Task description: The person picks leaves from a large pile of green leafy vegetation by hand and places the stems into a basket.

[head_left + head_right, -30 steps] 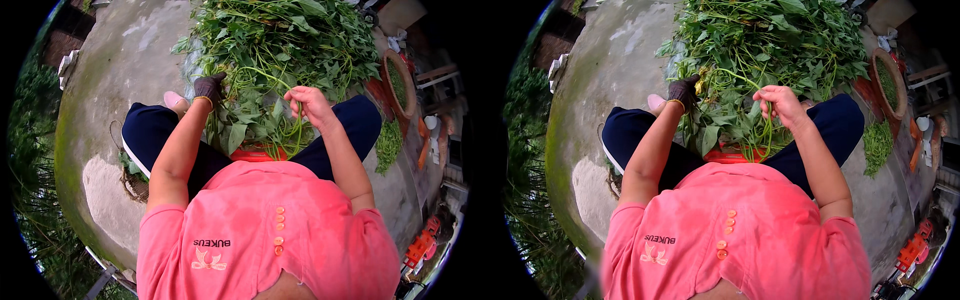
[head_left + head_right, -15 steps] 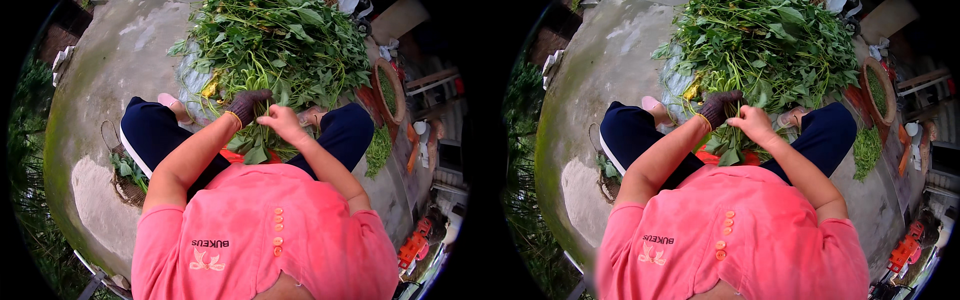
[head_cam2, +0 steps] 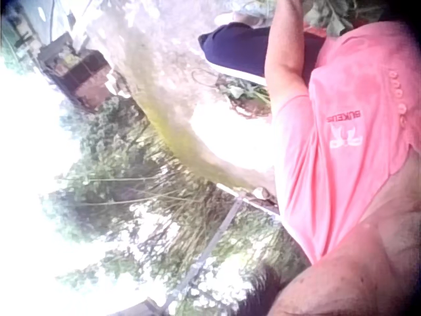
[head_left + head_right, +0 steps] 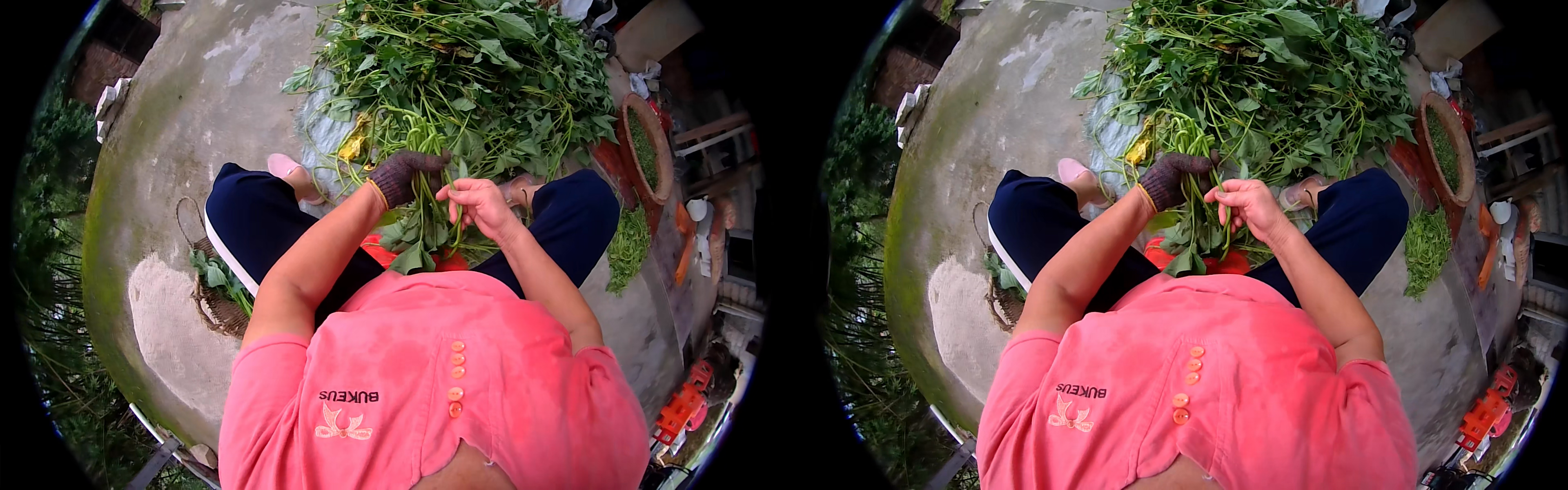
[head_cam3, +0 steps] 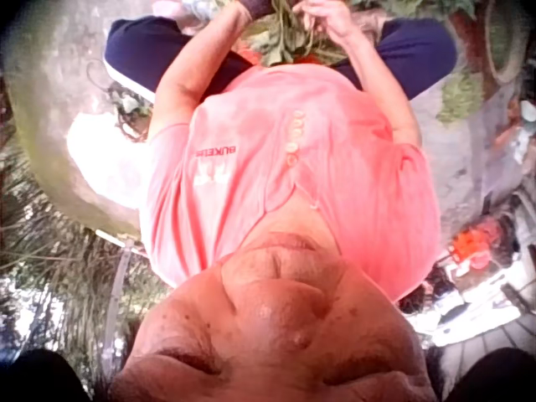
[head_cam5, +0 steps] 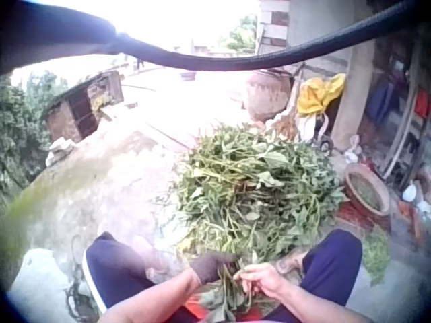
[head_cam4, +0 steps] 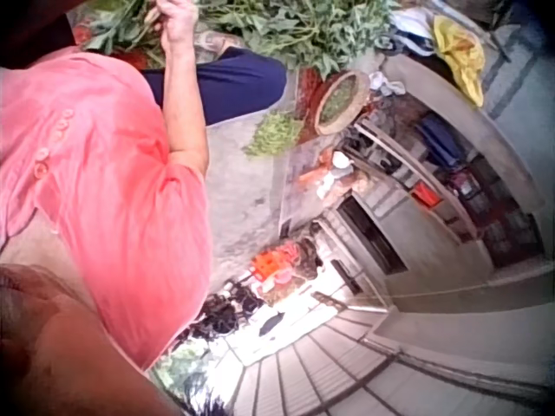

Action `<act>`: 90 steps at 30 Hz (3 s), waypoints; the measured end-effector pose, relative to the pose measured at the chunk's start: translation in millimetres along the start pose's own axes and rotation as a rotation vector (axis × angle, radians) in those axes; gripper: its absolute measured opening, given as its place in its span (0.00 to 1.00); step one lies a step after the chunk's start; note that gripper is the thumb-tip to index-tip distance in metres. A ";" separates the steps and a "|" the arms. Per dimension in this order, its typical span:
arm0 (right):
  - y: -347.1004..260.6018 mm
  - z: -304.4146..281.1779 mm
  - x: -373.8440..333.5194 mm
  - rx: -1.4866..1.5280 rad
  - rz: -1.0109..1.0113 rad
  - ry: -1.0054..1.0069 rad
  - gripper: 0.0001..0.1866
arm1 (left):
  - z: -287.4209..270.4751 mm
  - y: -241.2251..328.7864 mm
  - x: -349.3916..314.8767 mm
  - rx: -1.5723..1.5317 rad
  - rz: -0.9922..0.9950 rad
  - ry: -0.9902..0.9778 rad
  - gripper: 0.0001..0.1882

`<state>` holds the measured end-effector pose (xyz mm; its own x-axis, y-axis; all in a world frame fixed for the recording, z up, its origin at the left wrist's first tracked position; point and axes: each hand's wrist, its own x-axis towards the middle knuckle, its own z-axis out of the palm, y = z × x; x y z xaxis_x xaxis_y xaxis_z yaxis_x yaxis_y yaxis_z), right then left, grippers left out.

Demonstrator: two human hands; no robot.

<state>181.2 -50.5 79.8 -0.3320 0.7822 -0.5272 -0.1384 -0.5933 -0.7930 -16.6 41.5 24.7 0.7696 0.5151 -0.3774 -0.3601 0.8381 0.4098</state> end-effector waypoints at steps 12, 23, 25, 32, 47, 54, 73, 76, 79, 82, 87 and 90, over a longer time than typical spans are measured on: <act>-7.6 -16.9 -5.5 0.006 -0.125 0.103 0.12 | -35.5 19.7 9.0 0.601 0.059 0.639 0.17; -18.3 -26.9 -6.3 0.052 -0.142 0.197 0.13 | -35.5 19.7 -0.9 0.436 0.039 0.428 0.08; -9.6 -21.5 6.8 0.052 -0.104 0.103 0.14 | -14.0 -10.2 3.6 0.372 0.105 0.309 0.12; -9.2 -7.9 6.7 0.082 -0.152 0.103 0.14 | -42.5 -12.6 17.5 0.838 0.084 0.328 0.09; -22.5 7.1 23.5 -0.301 -0.156 0.338 0.29 | 2.8 -19.7 -4.9 0.209 0.120 0.239 0.10; -0.1 33.1 3.2 -1.004 -0.300 0.573 0.18 | 1.3 -24.9 -0.1 0.112 0.036 0.295 0.09; 11.5 2.0 15.5 -0.342 -0.312 0.231 0.08 | -56.7 -8.5 10.7 1.318 0.789 0.058 0.09; -11.8 -10.8 -5.2 -0.128 -0.203 0.198 0.05 | -77.1 19.9 -1.1 1.157 0.598 0.411 0.06; -32.0 -26.7 -26.6 -0.058 -0.200 0.152 0.07 | -66.8 52.5 -16.1 0.359 0.314 0.760 0.08; -33.3 -31.6 -28.2 0.030 -0.163 0.128 0.08 | -15.3 42.6 -23.7 0.635 0.190 0.511 0.06; -22.5 -14.9 3.1 0.078 -0.176 0.119 0.09 | 20.6 -13.0 -13.0 0.423 0.169 0.010 0.13; -22.0 -17.2 1.6 -0.026 -0.152 0.131 0.12 | 0.2 -2.9 -15.6 0.431 0.142 0.025 0.13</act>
<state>199.8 -32.9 91.1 -0.1844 0.8817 -0.4343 -0.1533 -0.4623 -0.8734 -27.4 30.9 29.6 0.7137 0.6283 -0.3097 -0.2051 0.6102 0.7652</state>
